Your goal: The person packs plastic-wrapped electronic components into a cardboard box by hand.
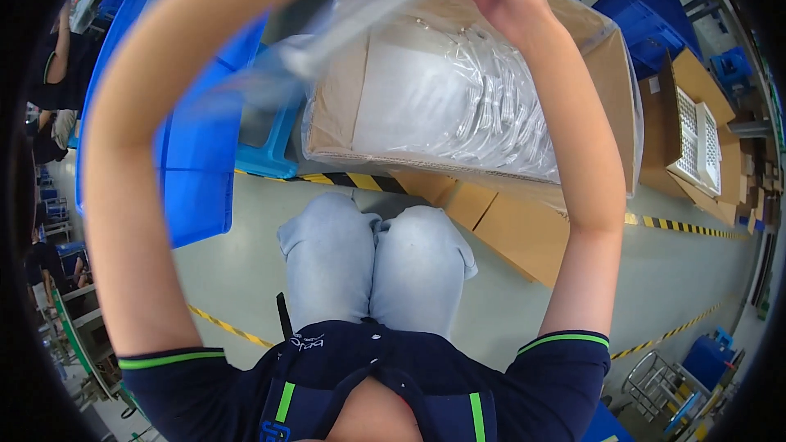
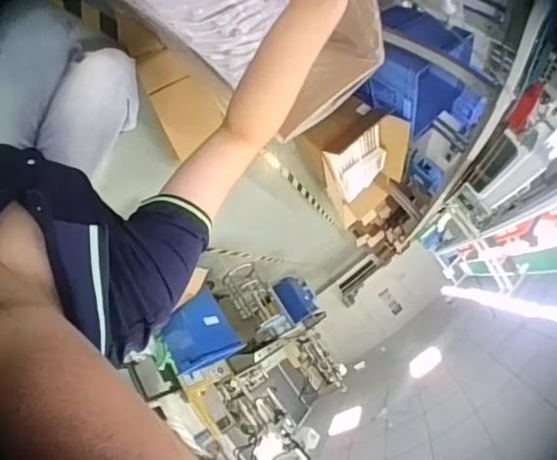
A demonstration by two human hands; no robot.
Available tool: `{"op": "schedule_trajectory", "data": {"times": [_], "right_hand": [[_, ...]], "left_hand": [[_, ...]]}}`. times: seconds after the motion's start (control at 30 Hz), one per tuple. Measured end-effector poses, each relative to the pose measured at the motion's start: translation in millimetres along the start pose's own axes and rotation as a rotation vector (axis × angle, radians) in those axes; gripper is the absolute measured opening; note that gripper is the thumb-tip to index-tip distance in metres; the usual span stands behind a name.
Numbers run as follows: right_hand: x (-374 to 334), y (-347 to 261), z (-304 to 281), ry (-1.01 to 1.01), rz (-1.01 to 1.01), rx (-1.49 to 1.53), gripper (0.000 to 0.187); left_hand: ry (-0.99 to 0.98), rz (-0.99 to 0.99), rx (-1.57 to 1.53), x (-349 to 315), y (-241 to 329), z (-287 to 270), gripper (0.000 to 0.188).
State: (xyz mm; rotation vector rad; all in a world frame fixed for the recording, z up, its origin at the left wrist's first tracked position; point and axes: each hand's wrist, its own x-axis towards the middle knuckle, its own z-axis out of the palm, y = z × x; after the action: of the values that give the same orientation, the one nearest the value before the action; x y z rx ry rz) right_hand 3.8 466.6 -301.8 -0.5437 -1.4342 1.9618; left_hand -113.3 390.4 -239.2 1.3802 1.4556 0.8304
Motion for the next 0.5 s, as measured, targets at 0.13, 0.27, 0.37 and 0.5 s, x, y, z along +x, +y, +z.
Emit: {"op": "schedule_trajectory", "data": {"times": [0.13, 0.27, 0.37, 0.5], "right_hand": [[2.2, 61.8, -72.0, 0.247, 0.353, -0.002, 0.055], [-16.5, 76.0, -74.5, 0.212, 0.655, 0.008, 0.056], [-8.8, 105.8, -98.3, 0.279, 0.569, -0.577, 0.04], [18.7, 107.8, -129.7, 0.464, 0.445, -0.367, 0.025]], "left_hand": [[-0.435, -0.253, -0.434, 51.8, -93.1, 40.6, 0.032], [-0.605, -0.438, -0.404, 60.4, -169.0, 63.4, 0.033], [-0.705, -0.579, -0.379, 78.1, -164.6, 72.5, 0.034], [-0.595, -0.476, -0.118, 85.2, -190.6, 63.5, 0.041]]}}
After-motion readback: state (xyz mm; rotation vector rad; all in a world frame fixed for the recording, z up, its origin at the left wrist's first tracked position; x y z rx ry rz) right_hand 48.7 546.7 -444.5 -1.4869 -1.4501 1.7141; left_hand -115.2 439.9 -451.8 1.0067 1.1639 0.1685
